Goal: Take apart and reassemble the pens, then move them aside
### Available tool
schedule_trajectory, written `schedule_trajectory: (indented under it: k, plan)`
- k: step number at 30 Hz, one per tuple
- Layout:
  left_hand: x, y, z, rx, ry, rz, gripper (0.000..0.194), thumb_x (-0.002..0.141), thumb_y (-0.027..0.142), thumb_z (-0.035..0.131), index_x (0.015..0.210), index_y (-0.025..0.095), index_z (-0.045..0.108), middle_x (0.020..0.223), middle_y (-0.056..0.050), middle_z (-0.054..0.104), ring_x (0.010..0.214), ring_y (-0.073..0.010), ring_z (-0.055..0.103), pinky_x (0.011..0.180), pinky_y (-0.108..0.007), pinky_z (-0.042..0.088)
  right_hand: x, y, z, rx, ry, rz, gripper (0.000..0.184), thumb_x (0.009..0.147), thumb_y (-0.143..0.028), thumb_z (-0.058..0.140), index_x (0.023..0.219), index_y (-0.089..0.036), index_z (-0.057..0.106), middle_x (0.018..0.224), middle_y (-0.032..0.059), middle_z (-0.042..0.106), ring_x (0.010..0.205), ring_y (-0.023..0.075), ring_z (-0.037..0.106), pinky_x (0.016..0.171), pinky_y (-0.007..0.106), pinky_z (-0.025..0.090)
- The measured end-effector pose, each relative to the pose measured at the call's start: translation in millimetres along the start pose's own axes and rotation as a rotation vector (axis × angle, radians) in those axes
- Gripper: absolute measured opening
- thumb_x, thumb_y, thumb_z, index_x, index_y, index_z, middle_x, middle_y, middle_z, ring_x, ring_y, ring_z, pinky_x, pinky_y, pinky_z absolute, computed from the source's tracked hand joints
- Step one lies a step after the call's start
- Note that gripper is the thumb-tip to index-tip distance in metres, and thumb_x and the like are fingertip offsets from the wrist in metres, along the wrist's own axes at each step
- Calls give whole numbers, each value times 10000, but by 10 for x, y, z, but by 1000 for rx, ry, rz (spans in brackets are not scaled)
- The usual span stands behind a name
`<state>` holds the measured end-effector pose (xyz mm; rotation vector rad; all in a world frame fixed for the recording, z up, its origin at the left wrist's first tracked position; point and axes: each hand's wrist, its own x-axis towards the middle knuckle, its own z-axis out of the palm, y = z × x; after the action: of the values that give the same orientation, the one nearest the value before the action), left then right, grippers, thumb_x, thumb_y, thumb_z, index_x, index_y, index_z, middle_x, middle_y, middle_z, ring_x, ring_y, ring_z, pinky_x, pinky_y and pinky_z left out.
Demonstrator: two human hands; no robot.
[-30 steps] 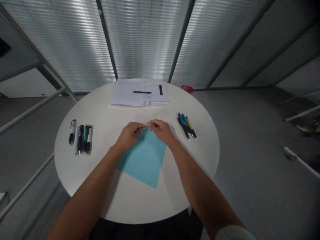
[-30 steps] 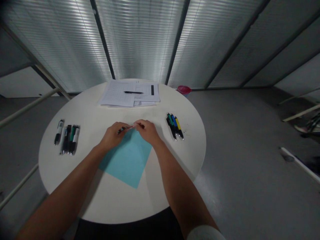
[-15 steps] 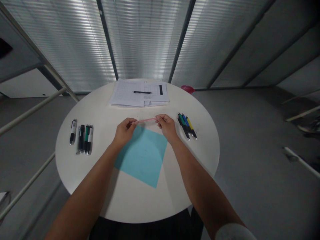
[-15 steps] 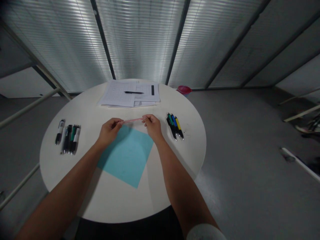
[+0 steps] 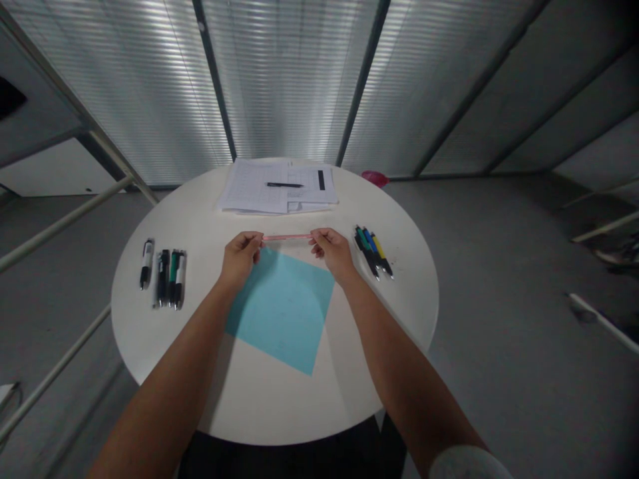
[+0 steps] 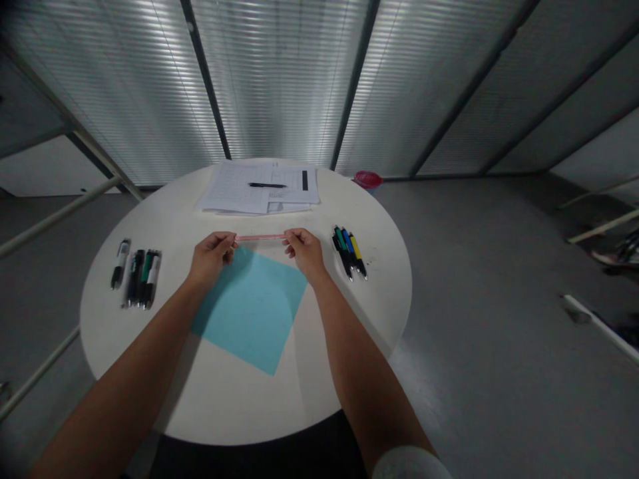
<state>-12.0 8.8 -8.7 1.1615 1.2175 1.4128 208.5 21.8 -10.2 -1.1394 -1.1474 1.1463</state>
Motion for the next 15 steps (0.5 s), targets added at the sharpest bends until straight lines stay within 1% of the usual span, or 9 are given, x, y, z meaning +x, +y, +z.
schedule_trajectory:
  k: [4, 8, 11, 15]
  plan:
    - [3, -5, 3, -21, -5, -9, 220, 733, 353, 670, 846, 167, 644, 690, 1, 592, 484, -73, 454, 461, -221, 334, -4, -8, 0, 16, -29, 12, 298, 742, -456, 645, 874, -190, 635, 714, -4, 652, 526, 83, 556, 462, 206, 390]
    - [3, -3, 1, -41, -8, -12, 194, 736, 330, 669, 836, 167, 639, 684, 3, 588, 483, -71, 450, 460, -219, 330, -7, -23, 2, 49, -10, 26, 299, 768, -465, 606, 881, -188, 619, 671, -14, 637, 499, 78, 534, 452, 203, 366]
    - [0, -3, -1, -33, -19, -14, 188, 735, 328, 669, 826, 167, 636, 680, 1, 591, 477, -71, 448, 461, -222, 333, 1, -17, 4, 48, 3, 37, 298, 787, -475, 578, 885, -196, 609, 566, -52, 563, 455, 75, 485, 432, 202, 326]
    - [2, -14, -5, -30, -30, -6, 178, 738, 324, 665, 821, 169, 635, 676, 1, 592, 474, -73, 449, 454, -226, 323, 19, 17, 2, 36, 17, 9, 239, 797, -429, 579, 876, -204, 602, 484, -85, 475, 415, 74, 408, 430, 209, 300]
